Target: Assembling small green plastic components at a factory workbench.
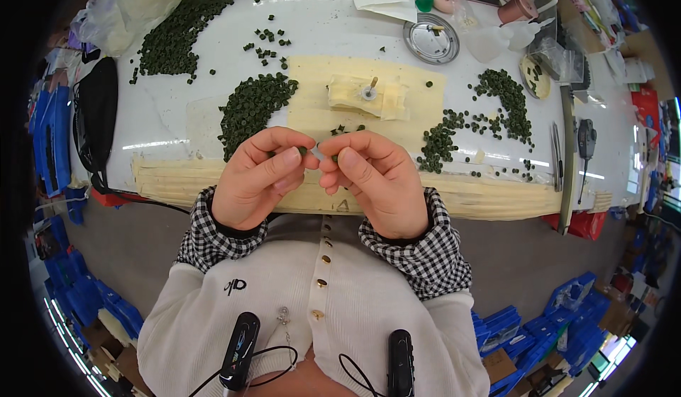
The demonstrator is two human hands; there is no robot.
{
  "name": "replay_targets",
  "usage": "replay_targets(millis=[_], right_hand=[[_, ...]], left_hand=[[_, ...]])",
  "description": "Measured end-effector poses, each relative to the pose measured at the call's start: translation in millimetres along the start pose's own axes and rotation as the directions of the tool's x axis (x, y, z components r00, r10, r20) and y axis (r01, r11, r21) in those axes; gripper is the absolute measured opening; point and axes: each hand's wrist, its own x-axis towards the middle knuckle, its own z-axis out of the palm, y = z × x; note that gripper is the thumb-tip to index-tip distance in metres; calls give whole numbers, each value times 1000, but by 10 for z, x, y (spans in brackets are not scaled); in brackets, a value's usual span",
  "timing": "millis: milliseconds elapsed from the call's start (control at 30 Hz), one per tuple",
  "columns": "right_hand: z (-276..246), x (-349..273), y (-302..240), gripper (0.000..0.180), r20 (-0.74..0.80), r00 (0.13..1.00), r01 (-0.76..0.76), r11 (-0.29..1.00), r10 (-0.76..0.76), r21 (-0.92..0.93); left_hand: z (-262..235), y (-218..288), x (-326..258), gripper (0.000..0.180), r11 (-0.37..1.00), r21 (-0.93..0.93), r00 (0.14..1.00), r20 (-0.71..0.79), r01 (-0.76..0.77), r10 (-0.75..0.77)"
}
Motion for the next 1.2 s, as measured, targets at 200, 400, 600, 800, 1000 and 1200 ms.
replay_targets(millis=[200, 400, 600, 800, 1000, 1200], right_hand=[[-69, 12, 58, 19, 67, 995, 76, 997, -77, 6], [65, -12, 28, 17, -53, 985, 149, 968, -162, -204], [51, 59, 155, 14, 36, 927, 361, 863, -373, -354], [78, 25, 196, 15, 49, 838, 420, 584, -544, -695], [142, 26, 241, 16, 47, 771, 471, 519, -635, -714], [132, 46, 313, 17, 4, 777, 494, 606, -629, -623]], left_hand=[[18, 8, -4, 21, 999, 31, 1000, -3, 20, -20], [-3, -29, -16, 16, 998, 53, 1000, -1, -20, 20], [50, -26, -15, 15, 999, 7, 999, 5, -37, 37], [75, -64, -22, 15, 997, 28, 996, -53, -66, 67], [109, -78, -17, 14, 993, 50, 990, -85, -107, 111], [149, -127, -22, 13, 975, 96, 971, -109, -202, 212]])
